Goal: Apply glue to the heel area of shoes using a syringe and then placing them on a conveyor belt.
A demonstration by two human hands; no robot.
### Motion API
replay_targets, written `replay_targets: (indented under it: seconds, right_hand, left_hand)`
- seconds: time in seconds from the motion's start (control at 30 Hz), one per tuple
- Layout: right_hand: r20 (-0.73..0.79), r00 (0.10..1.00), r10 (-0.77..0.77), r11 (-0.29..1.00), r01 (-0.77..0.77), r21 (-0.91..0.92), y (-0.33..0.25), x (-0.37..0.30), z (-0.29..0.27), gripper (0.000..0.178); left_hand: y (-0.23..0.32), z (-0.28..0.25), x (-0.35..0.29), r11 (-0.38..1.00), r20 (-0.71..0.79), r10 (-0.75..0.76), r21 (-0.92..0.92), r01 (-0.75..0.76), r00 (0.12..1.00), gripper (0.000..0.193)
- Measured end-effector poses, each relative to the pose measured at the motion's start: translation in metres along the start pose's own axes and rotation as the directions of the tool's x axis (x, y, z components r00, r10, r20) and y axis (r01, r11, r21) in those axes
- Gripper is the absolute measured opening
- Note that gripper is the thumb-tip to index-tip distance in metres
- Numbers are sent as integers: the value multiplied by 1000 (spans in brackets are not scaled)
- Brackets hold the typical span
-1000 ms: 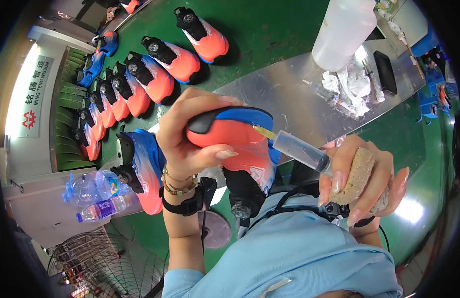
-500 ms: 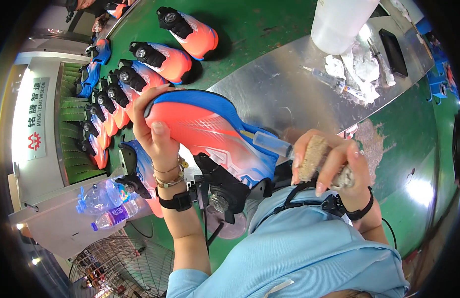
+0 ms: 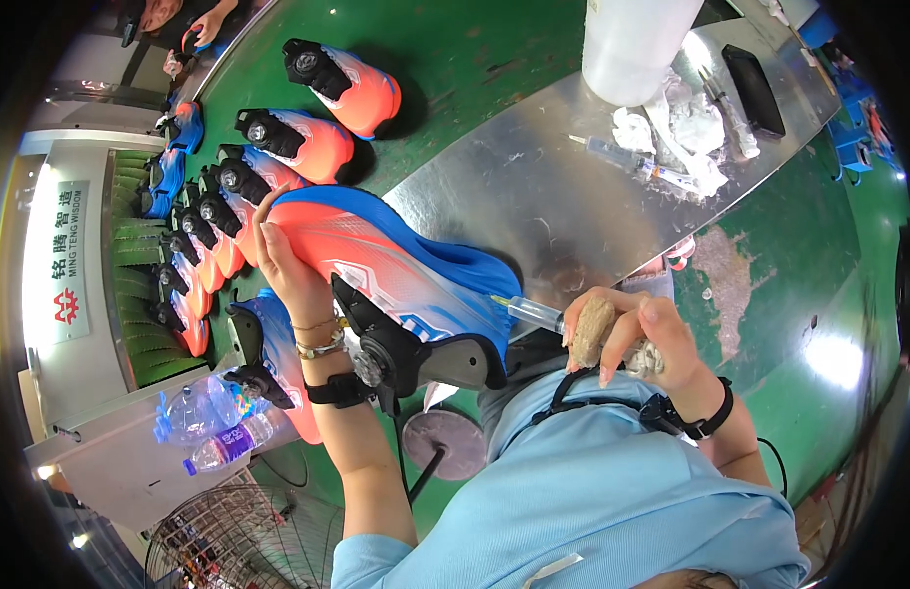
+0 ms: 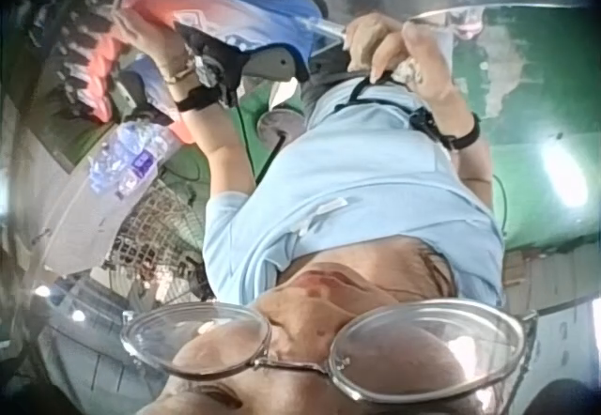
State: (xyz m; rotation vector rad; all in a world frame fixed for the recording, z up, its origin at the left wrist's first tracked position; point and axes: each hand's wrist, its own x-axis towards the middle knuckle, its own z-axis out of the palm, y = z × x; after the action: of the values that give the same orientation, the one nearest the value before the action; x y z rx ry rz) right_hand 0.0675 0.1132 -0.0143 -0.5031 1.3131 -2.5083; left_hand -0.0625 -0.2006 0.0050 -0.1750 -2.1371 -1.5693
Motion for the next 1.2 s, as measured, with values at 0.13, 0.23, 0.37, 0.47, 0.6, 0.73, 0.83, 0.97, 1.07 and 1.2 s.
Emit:
replay_targets:
  seconds: [0.13, 0.23, 0.37, 0.47, 0.6, 0.73, 0.83, 0.97, 1.07, 1.2]
  right_hand:
    - [-32, 999, -25, 997, 23, -78, 2, -2, 0, 67]
    - [-29, 999, -39, 988, 34, -148, 5, 0, -1, 66]
    - [-150, 988, 40, 999, -45, -29, 9, 8, -1, 63]
    - [-215, 967, 135, 989, -118, 90, 9, 13, -2, 65]
    - [-178, 980, 86, 996, -86, 6, 12, 19, 0, 64]
    - [-182, 982, 52, 998, -45, 44, 21, 25, 4, 62]
    - [-202, 978, 59, 998, -51, 47, 28, 28, 8, 62]
    - [-208, 975, 73, 997, -69, 28, 31, 28, 10, 62]
    - [-190, 975, 116, 993, -114, 21, 28, 24, 8, 62]
    - [-166, 970, 177, 984, -174, 33, 19, 16, 6, 63]
  left_hand:
    - [-18, -2, -1, 976, -41, -134, -178, 125, 990, 37]
    - [-37, -6, -5, 907, -115, -321, -322, 270, 940, 28]
    - [-61, -18, -14, 894, -121, -408, -257, 368, 905, 31]
    - [-66, -32, -32, 813, -145, -536, -354, 463, 831, 36]
    - [-51, -50, -75, 761, -203, -635, -331, 558, 746, 36]
    - [-7, -66, -139, 677, -263, -735, -340, 653, 625, 37]
    - [26, -69, -182, 574, -172, -814, -389, 721, 555, 37]
    - [54, -60, -223, 378, 18, -907, -403, 833, 421, 27]
    - [64, -43, -241, 302, 205, -886, -427, 852, 416, 24]
    - [65, -17, -247, 201, 396, -822, -472, 858, 410, 33]
